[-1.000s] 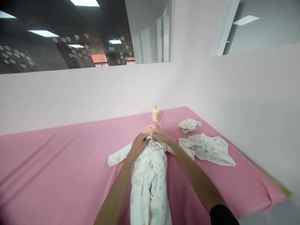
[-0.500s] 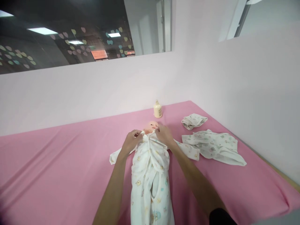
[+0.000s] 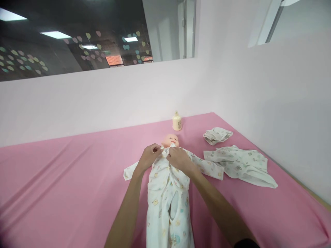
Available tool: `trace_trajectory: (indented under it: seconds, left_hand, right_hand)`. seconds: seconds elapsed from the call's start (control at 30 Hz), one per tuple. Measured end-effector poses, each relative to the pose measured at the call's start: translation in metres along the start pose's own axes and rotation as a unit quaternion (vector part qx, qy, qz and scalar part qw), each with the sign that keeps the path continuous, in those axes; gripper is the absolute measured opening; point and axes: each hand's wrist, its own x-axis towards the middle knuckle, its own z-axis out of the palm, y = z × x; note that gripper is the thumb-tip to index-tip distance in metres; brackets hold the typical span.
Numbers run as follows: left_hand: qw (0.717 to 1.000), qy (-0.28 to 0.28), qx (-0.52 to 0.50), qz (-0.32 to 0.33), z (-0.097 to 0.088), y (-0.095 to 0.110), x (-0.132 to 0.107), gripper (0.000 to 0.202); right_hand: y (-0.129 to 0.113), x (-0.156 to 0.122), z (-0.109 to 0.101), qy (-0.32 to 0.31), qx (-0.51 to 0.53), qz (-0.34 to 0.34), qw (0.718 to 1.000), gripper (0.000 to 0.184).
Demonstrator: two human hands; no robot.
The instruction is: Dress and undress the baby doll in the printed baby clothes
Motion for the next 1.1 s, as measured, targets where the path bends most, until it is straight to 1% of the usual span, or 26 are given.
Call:
trace_trajectory:
  seconds: [0.1, 0.17, 0.27, 0.33, 0.4, 0.43, 0.5, 0.53, 0.6, 0.7, 0.87, 1.0, 1.1]
  left_hand:
    - [1.0, 0.0, 0.015, 0.016, 0.002, 0.0, 0.0, 0.023]
    - [0.999, -0.003, 0.031, 0.021, 0.002, 0.0, -0.001, 0.021]
    - [0.998, -0.016, 0.066, 0.018, 0.001, 0.005, -0.005, 0.017]
    - [0.996, -0.03, 0.079, 0.032, 0.001, 0.009, -0.009, 0.024]
    - [0.993, -0.067, 0.081, 0.049, -0.001, 0.015, -0.013, 0.032]
    - [0.991, -0.093, 0.079, 0.054, -0.001, 0.018, -0.014, 0.031]
    - [0.985, -0.139, 0.079, 0.06, -0.002, 0.023, -0.016, 0.023]
    - [0.983, -0.149, 0.085, 0.067, -0.002, 0.025, -0.017, 0.018]
    - [0.98, -0.141, 0.112, 0.09, -0.002, 0.028, -0.017, 0.011]
    - [0.973, -0.113, 0.167, 0.113, 0.0, 0.029, -0.017, 0.018]
    - [0.967, -0.104, 0.195, 0.126, 0.002, 0.03, -0.016, 0.02]
    - [0.97, -0.106, 0.184, 0.123, 0.003, 0.031, -0.017, 0.016]
    - [0.971, -0.109, 0.171, 0.129, 0.003, 0.032, -0.017, 0.015]
  right_hand:
    - [-0.003, -0.002, 0.0, 0.01, -0.022, -0.024, 0.999, 0.016]
    - [-0.005, -0.003, 0.001, 0.014, -0.033, -0.027, 0.999, 0.013]
    - [-0.006, -0.001, 0.002, 0.018, -0.043, -0.009, 0.999, 0.011]
    - [-0.003, 0.001, 0.0, 0.016, -0.031, 0.006, 0.999, 0.009]
    - [0.001, 0.002, -0.005, 0.007, 0.019, 0.015, 1.0, 0.014]
    - [0.003, 0.003, -0.008, 0.002, 0.06, 0.017, 0.998, 0.019]
    - [0.008, 0.001, -0.015, -0.01, 0.15, 0.016, 0.989, 0.025]
    - [0.009, 0.0, -0.018, -0.02, 0.192, 0.014, 0.981, 0.024]
    - [0.012, -0.004, -0.023, -0.045, 0.259, 0.006, 0.965, 0.02]
    - [0.016, -0.007, -0.025, -0.082, 0.301, 0.007, 0.95, 0.011]
    - [0.022, -0.007, -0.026, -0.11, 0.286, 0.013, 0.952, 0.003]
    - [0.024, -0.008, -0.031, -0.133, 0.301, -0.008, 0.944, 0.004]
    - [0.023, -0.009, -0.032, -0.127, 0.271, -0.012, 0.954, 0.007]
